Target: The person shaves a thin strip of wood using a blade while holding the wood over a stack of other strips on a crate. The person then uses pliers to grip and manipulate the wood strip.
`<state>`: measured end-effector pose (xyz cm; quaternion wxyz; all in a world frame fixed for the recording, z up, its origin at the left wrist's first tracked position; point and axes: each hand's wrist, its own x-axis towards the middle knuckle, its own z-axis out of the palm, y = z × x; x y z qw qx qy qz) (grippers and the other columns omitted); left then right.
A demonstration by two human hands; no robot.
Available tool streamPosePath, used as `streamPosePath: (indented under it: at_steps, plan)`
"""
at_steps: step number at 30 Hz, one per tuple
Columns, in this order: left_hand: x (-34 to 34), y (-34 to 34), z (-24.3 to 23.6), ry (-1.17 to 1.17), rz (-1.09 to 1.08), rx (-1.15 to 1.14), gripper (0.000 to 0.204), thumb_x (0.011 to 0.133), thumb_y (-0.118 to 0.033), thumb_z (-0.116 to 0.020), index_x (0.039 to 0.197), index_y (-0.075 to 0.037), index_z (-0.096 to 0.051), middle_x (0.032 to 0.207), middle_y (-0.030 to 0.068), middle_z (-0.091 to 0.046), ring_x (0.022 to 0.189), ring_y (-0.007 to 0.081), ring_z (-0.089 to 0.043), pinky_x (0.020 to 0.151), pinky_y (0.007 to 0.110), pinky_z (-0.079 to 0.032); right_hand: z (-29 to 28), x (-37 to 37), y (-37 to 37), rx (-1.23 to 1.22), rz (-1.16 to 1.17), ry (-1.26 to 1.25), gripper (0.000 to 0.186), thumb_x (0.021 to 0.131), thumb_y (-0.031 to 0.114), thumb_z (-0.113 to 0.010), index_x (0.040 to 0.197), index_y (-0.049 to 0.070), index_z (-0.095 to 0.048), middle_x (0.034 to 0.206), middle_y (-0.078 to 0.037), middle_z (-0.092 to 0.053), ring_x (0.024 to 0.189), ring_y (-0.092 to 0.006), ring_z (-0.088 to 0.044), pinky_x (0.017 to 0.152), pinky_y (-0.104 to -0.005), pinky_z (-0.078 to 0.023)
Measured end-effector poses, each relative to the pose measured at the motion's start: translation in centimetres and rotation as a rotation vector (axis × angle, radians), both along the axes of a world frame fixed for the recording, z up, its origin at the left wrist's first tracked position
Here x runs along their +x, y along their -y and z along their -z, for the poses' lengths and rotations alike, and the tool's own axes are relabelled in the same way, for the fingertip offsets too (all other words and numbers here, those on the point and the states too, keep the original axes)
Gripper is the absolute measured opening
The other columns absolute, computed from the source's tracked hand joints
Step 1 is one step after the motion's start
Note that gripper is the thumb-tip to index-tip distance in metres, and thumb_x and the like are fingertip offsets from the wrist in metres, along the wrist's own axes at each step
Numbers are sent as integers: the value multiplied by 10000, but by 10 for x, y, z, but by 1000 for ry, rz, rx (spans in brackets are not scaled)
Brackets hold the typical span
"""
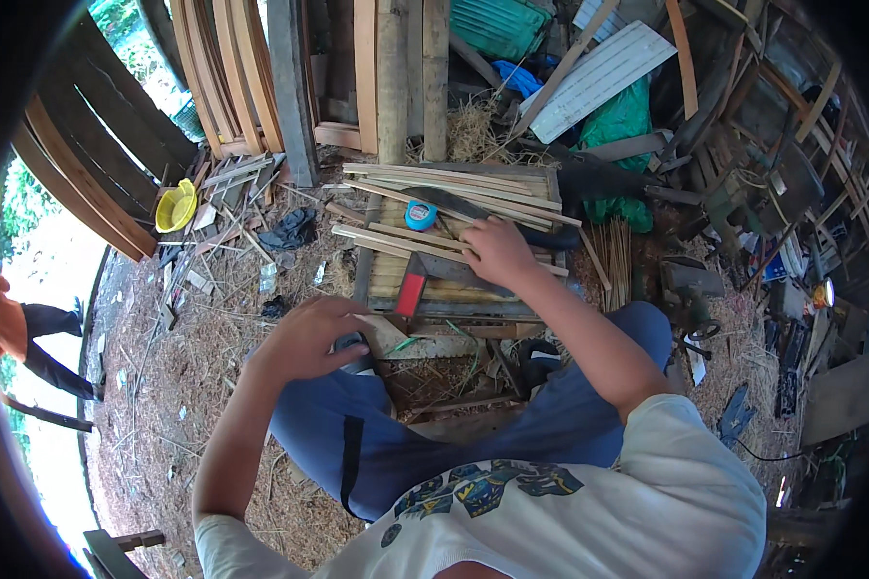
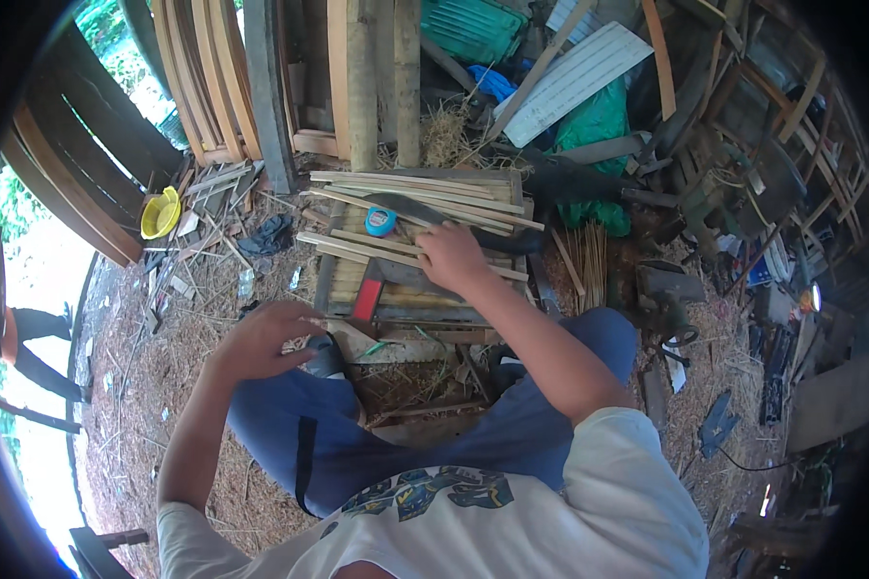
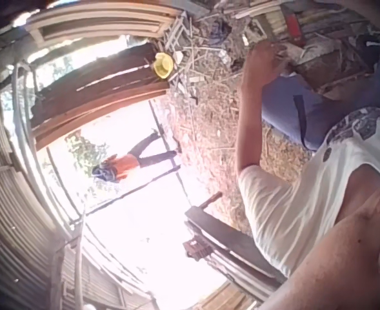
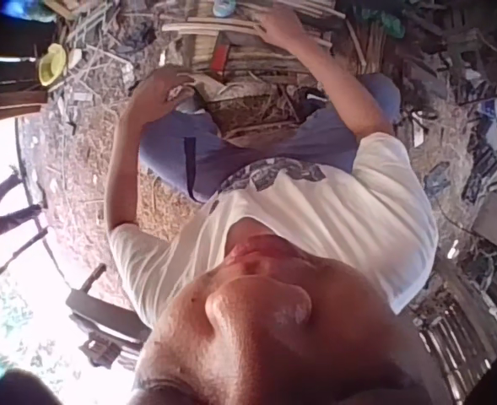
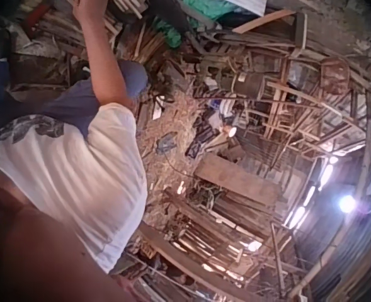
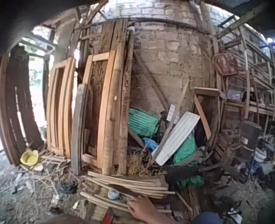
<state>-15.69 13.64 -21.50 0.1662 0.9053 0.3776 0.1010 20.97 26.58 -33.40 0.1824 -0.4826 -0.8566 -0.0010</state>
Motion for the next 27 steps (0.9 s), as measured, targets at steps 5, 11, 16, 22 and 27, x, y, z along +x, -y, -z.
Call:
streamPosePath:
  at_steps: [5, 11, 16, 22, 27]
  plan:
    - [45, -69, 0, -6, 90, 148, 357, 967, -299, -750, 1265, -105, -762, 1334, 135, -715, 1266, 363, -665, 1102, 507, -527, 5, -12, -14, -39, -1, 41, 126, 930, 177, -731, 1029, 106, -763, 1074, -103, -719, 1088, -347, -680, 968, -502, -544]
    - [63, -143, 85, -48, -88, 321, 482, 990, -247, -740, 1442, -118, -636, 1376, 147, -676, 1251, 388, -672, 1059, 476, -559, 3, -24, -31, -40, 45, 70, 76, 890, 110, -735, 941, 121, -790, 1050, -79, -714, 1109, -312, -651, 999, -489, -499]
    - [75, -170, 79, -89, -84, -41, 579, 980, -217, -739, 1517, -136, -538, 1340, 162, -666, 1179, 412, -683, 1000, 502, -564, -5, -23, -45, 20, 7, 32, 146, 883, 85, -758, 970, 179, -828, 981, -32, -675, 1077, -258, -607, 986, -443, -404]
    - [82, -196, 77, -151, -191, -89, 538, 975, -188, -732, 1475, -133, -539, 1123, 157, -723, 1080, 422, -708, 931, 532, -562, -15, -32, -64, -75, -95, 43, 109, 884, 149, -808, 974, 197, -845, 977, 5, -666, 1065, -227, -593, 977, -428, -378]
    - [72, -209, 74, -86, -201, -80, 507, 981, -170, -718, 1452, -121, -538, 1063, 170, -744, 1052, 418, -723, 917, 528, -569, -15, -21, -73, -153, -204, 71, 59, 906, 200, -806, 952, 204, -843, 973, 16, -680, 1067, -211, -599, 975, -442, -374]
